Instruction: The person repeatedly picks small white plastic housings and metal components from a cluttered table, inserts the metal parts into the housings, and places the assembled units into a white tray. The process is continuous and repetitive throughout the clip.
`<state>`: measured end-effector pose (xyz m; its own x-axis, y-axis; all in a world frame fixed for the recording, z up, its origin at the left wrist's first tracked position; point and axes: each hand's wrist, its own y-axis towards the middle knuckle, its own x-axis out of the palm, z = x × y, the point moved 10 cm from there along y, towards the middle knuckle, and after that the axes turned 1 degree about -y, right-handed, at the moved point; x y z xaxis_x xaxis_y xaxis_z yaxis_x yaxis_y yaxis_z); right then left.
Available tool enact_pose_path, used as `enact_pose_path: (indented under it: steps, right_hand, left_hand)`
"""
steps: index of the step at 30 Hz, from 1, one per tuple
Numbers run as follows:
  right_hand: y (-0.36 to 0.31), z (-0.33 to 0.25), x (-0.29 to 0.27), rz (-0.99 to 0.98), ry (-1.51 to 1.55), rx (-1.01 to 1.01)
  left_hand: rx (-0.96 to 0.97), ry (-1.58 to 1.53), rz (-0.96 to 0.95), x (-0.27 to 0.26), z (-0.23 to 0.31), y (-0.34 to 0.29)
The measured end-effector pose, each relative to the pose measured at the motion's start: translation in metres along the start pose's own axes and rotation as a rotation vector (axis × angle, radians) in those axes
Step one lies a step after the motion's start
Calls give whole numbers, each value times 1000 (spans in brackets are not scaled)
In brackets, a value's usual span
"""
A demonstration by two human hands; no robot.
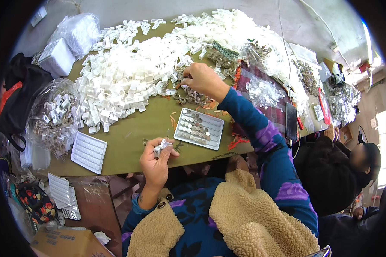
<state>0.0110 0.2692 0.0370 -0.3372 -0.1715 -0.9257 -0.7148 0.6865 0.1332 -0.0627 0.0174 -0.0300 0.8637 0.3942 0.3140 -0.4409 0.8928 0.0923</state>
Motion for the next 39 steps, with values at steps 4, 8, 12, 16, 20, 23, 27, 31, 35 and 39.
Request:
enact_pose_path:
  steps: [4,8,12,16,20,23,27,31,35,39]
  right_hand:
    - [-2,-5,2,49,196,-32]
    - [-7,8,-22,123,508,32]
    - [-19,6,-57,279,819,-5]
    - [-60,-44,-71,337,349,-218]
    - [-112,-93,-61,339,282,-379]
    - [-133,-111,-51,254,425,-341]
    - [-154,-127,-28,78,666,-208]
    - [-168,-122,5,-151,1068,11]
    - [-177,-112,43,-346,1522,268]
    - [-181,-101,61,-347,1467,315]
  left_hand:
    - [6,-2,-9,1,1,0]
    - [10,-31,-2,-1,0,0]
    - [20,-41,1,-2,0,3]
    - [-16,-185,21,-6,4,7]
    - [-8,-296,47,-4,17,0]
    - [19,-306,16,5,30,-5]
    - [7,-324,13,12,38,-13]
    - [-43,-330,-3,13,35,-16]
    - [-128,-327,4,10,24,-18]
    - [-190,-267,-1,9,12,-18]
